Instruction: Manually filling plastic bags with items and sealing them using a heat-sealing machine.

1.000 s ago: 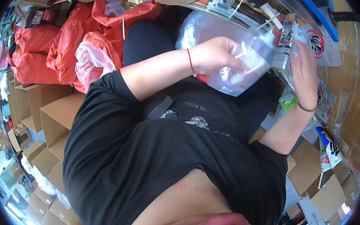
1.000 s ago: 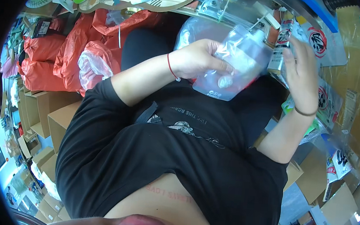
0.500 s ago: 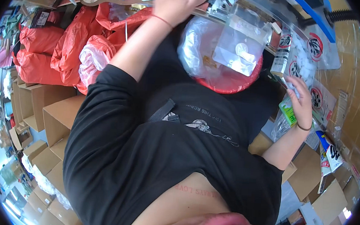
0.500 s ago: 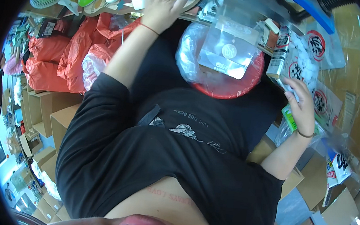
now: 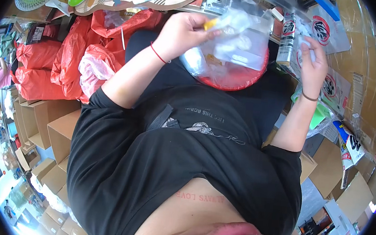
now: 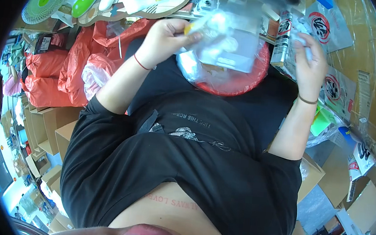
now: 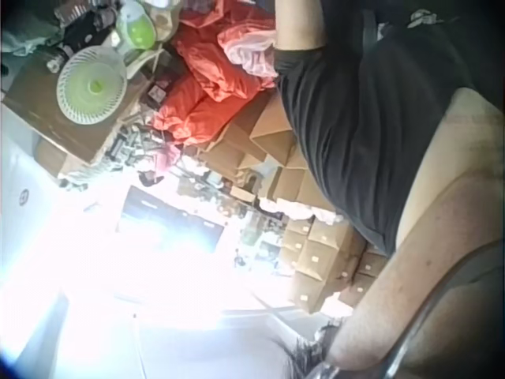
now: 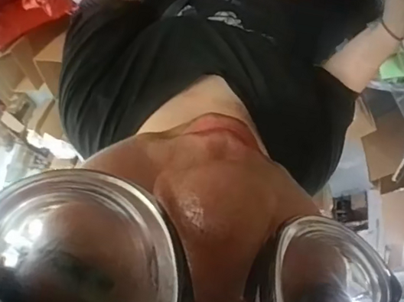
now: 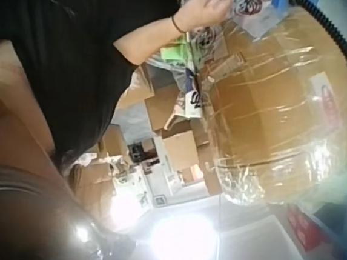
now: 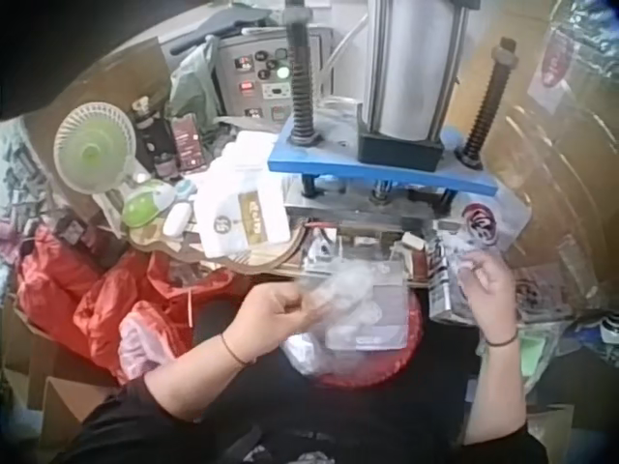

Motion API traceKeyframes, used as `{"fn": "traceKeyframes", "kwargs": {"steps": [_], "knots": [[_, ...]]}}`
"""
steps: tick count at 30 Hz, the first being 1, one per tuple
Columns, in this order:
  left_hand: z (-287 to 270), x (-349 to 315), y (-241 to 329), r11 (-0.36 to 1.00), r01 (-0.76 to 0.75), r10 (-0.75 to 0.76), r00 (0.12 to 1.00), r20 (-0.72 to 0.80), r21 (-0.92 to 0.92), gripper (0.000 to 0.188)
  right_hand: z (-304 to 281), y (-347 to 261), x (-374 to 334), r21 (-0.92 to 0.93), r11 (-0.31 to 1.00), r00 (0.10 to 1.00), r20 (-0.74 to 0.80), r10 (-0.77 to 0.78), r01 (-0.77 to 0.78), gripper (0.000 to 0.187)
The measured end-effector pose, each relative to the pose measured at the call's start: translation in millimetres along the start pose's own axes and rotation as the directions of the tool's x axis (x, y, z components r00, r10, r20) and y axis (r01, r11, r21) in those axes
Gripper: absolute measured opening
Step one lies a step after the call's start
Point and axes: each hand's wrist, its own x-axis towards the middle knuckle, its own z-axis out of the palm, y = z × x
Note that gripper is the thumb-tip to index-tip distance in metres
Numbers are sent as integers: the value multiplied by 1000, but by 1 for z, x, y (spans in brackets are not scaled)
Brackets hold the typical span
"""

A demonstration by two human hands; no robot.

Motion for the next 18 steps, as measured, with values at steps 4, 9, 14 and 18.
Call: {"fn": "traceKeyframes", "kwargs": {"steps": [4, 9, 14, 18], "knots": [[25, -6, 25, 999, -1, -5, 984, 177, 37, 27, 26, -51, 3, 304, 951, 989, 117, -95, 55, 20], [51, -6, 25, 866, 229, -61, 931, 360, -445, 25, 7, -71, 24, 280, 957, 897, 402, -187, 74, 22], [68, -16, 30, 610, 497, -43, 798, 601, -616, 24, -19, -55, 24, 285, 956, 748, 619, -241, 72, 23], [66, -3, 20, 561, 505, -11, 797, 605, -655, 24, -25, -30, 25, 72, 990, 939, 315, -140, 123, 25]]}}
